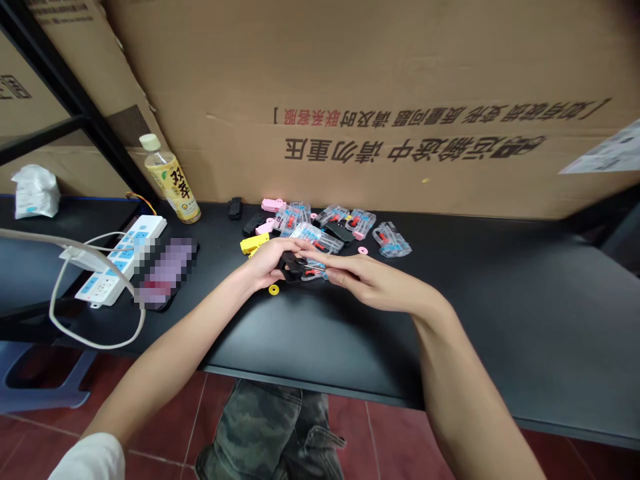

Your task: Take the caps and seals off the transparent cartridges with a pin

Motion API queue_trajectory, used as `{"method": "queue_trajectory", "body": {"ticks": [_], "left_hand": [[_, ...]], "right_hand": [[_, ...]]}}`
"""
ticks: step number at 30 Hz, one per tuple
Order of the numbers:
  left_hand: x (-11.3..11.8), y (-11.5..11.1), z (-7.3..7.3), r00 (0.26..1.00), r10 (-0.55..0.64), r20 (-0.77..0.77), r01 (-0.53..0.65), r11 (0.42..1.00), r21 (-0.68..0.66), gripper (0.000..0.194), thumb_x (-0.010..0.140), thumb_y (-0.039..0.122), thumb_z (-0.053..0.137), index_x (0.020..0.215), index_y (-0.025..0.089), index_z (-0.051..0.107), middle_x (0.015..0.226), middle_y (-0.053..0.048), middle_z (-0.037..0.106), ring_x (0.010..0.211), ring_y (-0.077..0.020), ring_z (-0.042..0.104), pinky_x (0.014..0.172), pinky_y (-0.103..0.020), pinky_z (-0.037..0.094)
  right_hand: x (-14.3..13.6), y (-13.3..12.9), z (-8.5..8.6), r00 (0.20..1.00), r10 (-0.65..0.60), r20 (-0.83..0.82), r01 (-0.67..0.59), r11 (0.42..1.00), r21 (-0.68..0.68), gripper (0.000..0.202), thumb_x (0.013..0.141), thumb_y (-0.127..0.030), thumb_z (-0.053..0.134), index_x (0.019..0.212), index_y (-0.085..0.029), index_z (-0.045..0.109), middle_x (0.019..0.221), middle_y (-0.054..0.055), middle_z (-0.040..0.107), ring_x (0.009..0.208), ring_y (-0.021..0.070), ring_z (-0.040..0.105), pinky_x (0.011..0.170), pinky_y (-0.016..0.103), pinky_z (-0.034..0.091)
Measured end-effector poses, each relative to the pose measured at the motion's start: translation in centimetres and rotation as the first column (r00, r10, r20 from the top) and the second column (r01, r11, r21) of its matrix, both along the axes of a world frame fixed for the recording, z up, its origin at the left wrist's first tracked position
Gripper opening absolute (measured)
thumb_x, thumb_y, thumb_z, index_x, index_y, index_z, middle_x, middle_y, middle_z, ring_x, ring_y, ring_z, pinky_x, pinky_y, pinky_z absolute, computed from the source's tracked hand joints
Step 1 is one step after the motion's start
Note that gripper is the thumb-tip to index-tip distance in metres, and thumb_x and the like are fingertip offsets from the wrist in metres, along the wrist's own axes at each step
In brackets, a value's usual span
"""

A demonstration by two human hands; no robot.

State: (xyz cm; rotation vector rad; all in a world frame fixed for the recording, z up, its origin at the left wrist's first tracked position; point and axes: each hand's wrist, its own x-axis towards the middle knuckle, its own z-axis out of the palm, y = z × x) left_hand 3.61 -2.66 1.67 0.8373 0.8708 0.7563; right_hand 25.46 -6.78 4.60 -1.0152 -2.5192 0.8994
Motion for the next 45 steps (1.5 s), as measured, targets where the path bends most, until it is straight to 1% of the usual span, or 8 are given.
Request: {"method": "queue_trajectory", "body": {"ticks": [6, 16, 24, 28, 31, 37, 40, 45], "left_hand": [[0.3, -0.5, 0.5, 0.992, 0.095, -0.079, -0.089, 0.994, 0.067, 0.016, 0.069, 0.017, 0.058, 0.076, 0.014, 0.071, 0.061, 0.001, 0.055, 0.041, -0.0050, 0.037, 0.037, -0.019, 0.010], [1.1, -1.4, 1.2, 0.934, 0.319, -0.162, -0.293, 0.942, 0.165, 0.016, 0.076, 0.015, 0.052, 0.074, 0.018, 0.067, 0.062, 0.003, 0.050, 0.051, -0.0098, 0.048, 0.047, -0.019, 0.039], [2.1, -2.3, 0.1, 0.915, 0.327, -0.237, -0.265, 0.929, 0.259, 0.019, 0.086, 0.018, 0.050, 0.084, 0.020, 0.068, 0.065, 0.002, 0.054, 0.055, -0.0112, 0.046, 0.050, -0.020, 0.036], [2.2, -2.2, 0.3, 0.885, 0.414, -0.212, -0.392, 0.909, 0.141, 0.016, 0.088, 0.020, 0.052, 0.098, 0.024, 0.065, 0.073, 0.002, 0.054, 0.061, -0.0119, 0.051, 0.053, -0.019, 0.039], [1.7, -1.6, 0.7, 0.858, 0.473, -0.201, -0.429, 0.874, 0.226, 0.010, 0.090, 0.023, 0.055, 0.096, 0.024, 0.063, 0.079, 0.002, 0.054, 0.063, -0.0106, 0.051, 0.053, -0.018, 0.036], [1.0, -0.7, 0.9, 0.931, 0.343, -0.127, -0.290, 0.904, 0.313, 0.022, 0.082, 0.015, 0.068, 0.101, 0.021, 0.059, 0.072, 0.006, 0.054, 0.056, -0.0060, 0.045, 0.058, -0.019, 0.037], [0.8, -0.5, 0.6, 0.945, 0.290, -0.150, -0.225, 0.912, 0.344, 0.031, 0.077, 0.008, 0.072, 0.106, 0.017, 0.064, 0.067, 0.005, 0.057, 0.060, -0.0079, 0.051, 0.064, -0.021, 0.042], [0.6, -0.2, 0.1, 0.977, 0.206, -0.062, -0.178, 0.934, 0.309, 0.027, 0.083, 0.019, 0.073, 0.109, 0.012, 0.068, 0.066, 0.001, 0.066, 0.061, -0.0100, 0.058, 0.064, -0.023, 0.043]], "right_hand": [[-0.4, -0.3, 0.1, 0.999, -0.018, 0.038, 0.017, 0.999, 0.044, 0.059, 0.101, -0.022, 0.038, 0.159, -0.017, 0.044, 0.075, 0.000, 0.063, 0.057, 0.0108, 0.041, 0.063, 0.021, 0.042], [-0.7, -0.3, -0.7, 0.998, -0.028, 0.053, 0.021, 0.993, 0.117, 0.079, 0.086, -0.007, 0.038, 0.164, -0.021, 0.034, 0.071, -0.001, 0.059, 0.056, 0.0124, 0.044, 0.063, 0.023, 0.044], [-1.6, -0.4, -1.3, 0.992, -0.088, 0.093, 0.076, 0.990, 0.122, 0.076, 0.087, -0.007, 0.036, 0.161, -0.018, 0.039, 0.084, 0.006, 0.070, 0.067, 0.0164, 0.057, 0.067, 0.026, 0.048], [-0.8, 0.3, -1.7, 0.985, -0.146, 0.090, 0.136, 0.984, 0.112, 0.072, 0.089, -0.010, 0.037, 0.160, -0.015, 0.041, 0.088, 0.007, 0.072, 0.070, 0.0172, 0.063, 0.073, 0.029, 0.052], [0.7, 1.3, -2.3, 0.955, -0.290, 0.061, 0.276, 0.947, 0.166, 0.060, 0.097, -0.018, 0.035, 0.156, -0.013, 0.046, 0.092, 0.009, 0.074, 0.077, 0.0196, 0.068, 0.079, 0.033, 0.054], [3.6, 3.5, -4.4, 0.839, -0.536, 0.097, 0.517, 0.840, 0.166, 0.051, 0.099, -0.031, 0.043, 0.145, -0.016, 0.059, 0.097, 0.013, 0.076, 0.083, 0.0254, 0.071, 0.083, 0.039, 0.056], [3.6, 3.6, -4.2, 0.806, -0.592, -0.023, 0.589, 0.797, 0.137, 0.051, 0.099, -0.040, 0.049, 0.141, -0.014, 0.061, 0.093, 0.010, 0.073, 0.076, 0.0231, 0.067, 0.078, 0.039, 0.055], [1.1, 2.8, -3.2, 0.859, -0.424, -0.287, 0.475, 0.869, 0.139, 0.052, 0.092, -0.052, 0.066, 0.135, -0.022, 0.063, 0.111, 0.010, 0.069, 0.078, 0.0193, 0.062, 0.074, 0.035, 0.054]]}}
